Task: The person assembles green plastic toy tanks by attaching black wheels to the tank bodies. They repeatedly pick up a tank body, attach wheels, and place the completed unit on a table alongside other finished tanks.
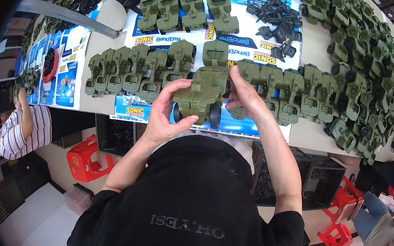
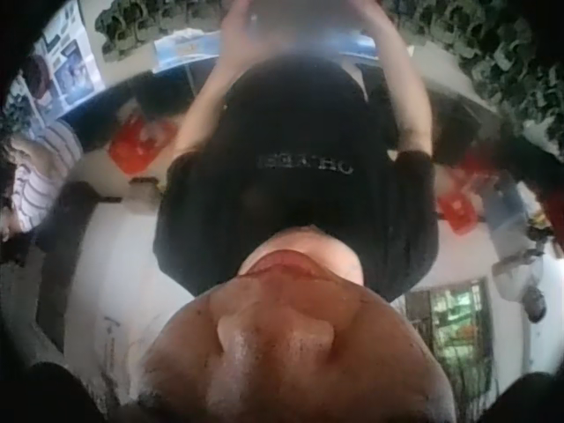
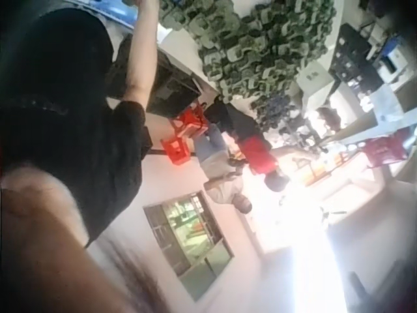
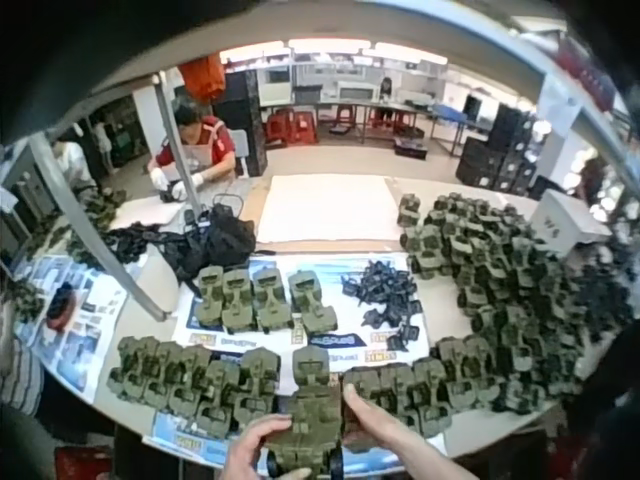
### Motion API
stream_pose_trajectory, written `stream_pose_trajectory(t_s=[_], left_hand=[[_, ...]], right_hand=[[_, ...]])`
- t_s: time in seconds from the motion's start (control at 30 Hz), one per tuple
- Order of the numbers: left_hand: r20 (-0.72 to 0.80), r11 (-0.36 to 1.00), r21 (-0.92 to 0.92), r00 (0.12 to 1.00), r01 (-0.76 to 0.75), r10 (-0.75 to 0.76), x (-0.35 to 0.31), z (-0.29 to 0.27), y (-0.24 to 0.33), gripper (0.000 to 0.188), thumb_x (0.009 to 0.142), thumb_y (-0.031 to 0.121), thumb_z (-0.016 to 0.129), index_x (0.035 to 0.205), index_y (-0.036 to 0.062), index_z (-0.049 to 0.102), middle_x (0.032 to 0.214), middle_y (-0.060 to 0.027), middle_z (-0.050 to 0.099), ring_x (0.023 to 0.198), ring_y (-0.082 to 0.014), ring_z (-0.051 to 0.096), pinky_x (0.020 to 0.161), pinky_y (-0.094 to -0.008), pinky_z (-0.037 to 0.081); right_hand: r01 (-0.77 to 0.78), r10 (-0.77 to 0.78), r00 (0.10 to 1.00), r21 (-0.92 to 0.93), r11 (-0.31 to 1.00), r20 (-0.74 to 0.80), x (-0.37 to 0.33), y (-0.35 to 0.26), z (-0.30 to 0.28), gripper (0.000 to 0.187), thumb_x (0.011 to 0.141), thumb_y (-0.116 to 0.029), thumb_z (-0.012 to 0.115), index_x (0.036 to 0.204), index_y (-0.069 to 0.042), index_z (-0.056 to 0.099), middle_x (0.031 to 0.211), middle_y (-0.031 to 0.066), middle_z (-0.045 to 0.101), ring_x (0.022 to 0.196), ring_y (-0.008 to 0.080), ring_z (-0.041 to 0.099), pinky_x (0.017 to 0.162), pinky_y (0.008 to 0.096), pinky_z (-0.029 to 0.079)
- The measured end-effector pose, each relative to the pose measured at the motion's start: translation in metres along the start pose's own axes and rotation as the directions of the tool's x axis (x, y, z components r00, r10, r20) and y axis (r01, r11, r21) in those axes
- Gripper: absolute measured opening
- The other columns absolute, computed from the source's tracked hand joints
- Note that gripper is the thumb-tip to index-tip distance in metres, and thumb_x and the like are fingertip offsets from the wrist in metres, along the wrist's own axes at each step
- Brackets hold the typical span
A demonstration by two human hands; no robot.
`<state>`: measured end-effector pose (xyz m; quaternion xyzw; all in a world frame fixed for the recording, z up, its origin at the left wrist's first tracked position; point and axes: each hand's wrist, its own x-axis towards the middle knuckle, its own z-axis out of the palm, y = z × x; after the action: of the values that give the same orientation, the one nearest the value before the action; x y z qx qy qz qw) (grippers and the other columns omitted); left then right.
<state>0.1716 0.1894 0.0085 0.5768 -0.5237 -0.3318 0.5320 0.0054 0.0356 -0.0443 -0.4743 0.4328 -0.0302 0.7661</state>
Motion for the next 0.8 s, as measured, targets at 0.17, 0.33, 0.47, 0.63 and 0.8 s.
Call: stream_pose_trajectory(t_s=[0.17, 0.33, 0.47, 0.63, 0.8], left_hand=[[-0.059, 0.986, -0.163, 0.998, 0.022, -0.032, -0.004, 0.010, 0.003, 0.065, 0.065, 0.010, 0.080, 0.123, 0.0041, 0.049, 0.125, -0.0141, 0.046, 0.112, -0.0225, 0.051, 0.096, -0.0324, 0.041], [-0.345, 0.990, 0.140, 0.938, 0.024, 0.026, -0.005, 0.035, 0.007, 0.075, 0.065, 0.014, 0.084, 0.127, 0.0038, 0.043, 0.118, -0.0112, 0.043, 0.112, -0.0226, 0.046, 0.096, -0.0340, 0.041], [-0.330, 0.994, 0.098, 0.944, 0.053, -0.018, 0.005, 0.050, 0.012, 0.076, 0.072, 0.023, 0.080, 0.133, 0.0046, 0.040, 0.118, -0.0139, 0.037, 0.111, -0.0241, 0.045, 0.089, -0.0347, 0.048], [-0.189, 0.991, 0.005, 0.973, 0.132, -0.129, 0.001, 0.058, 0.027, 0.073, 0.080, 0.023, 0.073, 0.138, 0.0042, 0.034, 0.124, -0.0130, 0.031, 0.118, -0.0274, 0.042, 0.095, -0.0401, 0.047], [0.042, 0.747, 0.638, 0.977, -0.187, 0.210, 0.023, 0.017, 0.024, 0.107, 0.046, 0.041, 0.089, 0.136, 0.0079, 0.041, 0.111, -0.0140, 0.047, 0.106, -0.0264, 0.048, 0.082, -0.0377, 0.044]], right_hand=[[0.362, -0.347, 0.920, 0.052, 0.931, -0.181, -0.002, 0.012, -0.014, 0.062, 0.092, -0.052, 0.046, 0.133, -0.006, 0.042, 0.122, 0.0112, 0.053, 0.099, 0.0168, 0.054, 0.081, 0.0315, 0.043], [0.728, -0.829, 0.555, -0.526, 0.440, 0.074, -0.078, -0.013, 0.012, 0.082, 0.062, -0.041, 0.083, 0.127, -0.006, 0.047, 0.124, 0.0144, 0.049, 0.115, 0.0276, 0.049, 0.092, 0.0360, 0.043], [0.676, -0.847, 0.531, -0.591, 0.439, -0.022, -0.073, -0.001, 0.033, 0.102, 0.053, -0.026, 0.089, 0.136, -0.004, 0.033, 0.130, 0.0164, 0.042, 0.119, 0.0317, 0.046, 0.094, 0.0392, 0.044], [0.623, -0.813, 0.572, -0.586, 0.518, -0.110, -0.059, -0.008, 0.016, 0.096, 0.057, -0.015, 0.087, 0.135, -0.003, 0.032, 0.128, 0.0163, 0.042, 0.115, 0.0296, 0.050, 0.091, 0.0378, 0.048], [0.681, -0.729, 0.682, -0.317, 0.661, -0.057, -0.053, 0.007, -0.013, 0.098, 0.056, -0.011, 0.086, 0.135, -0.001, 0.028, 0.126, 0.0138, 0.046, 0.116, 0.0231, 0.049, 0.102, 0.0366, 0.037]])
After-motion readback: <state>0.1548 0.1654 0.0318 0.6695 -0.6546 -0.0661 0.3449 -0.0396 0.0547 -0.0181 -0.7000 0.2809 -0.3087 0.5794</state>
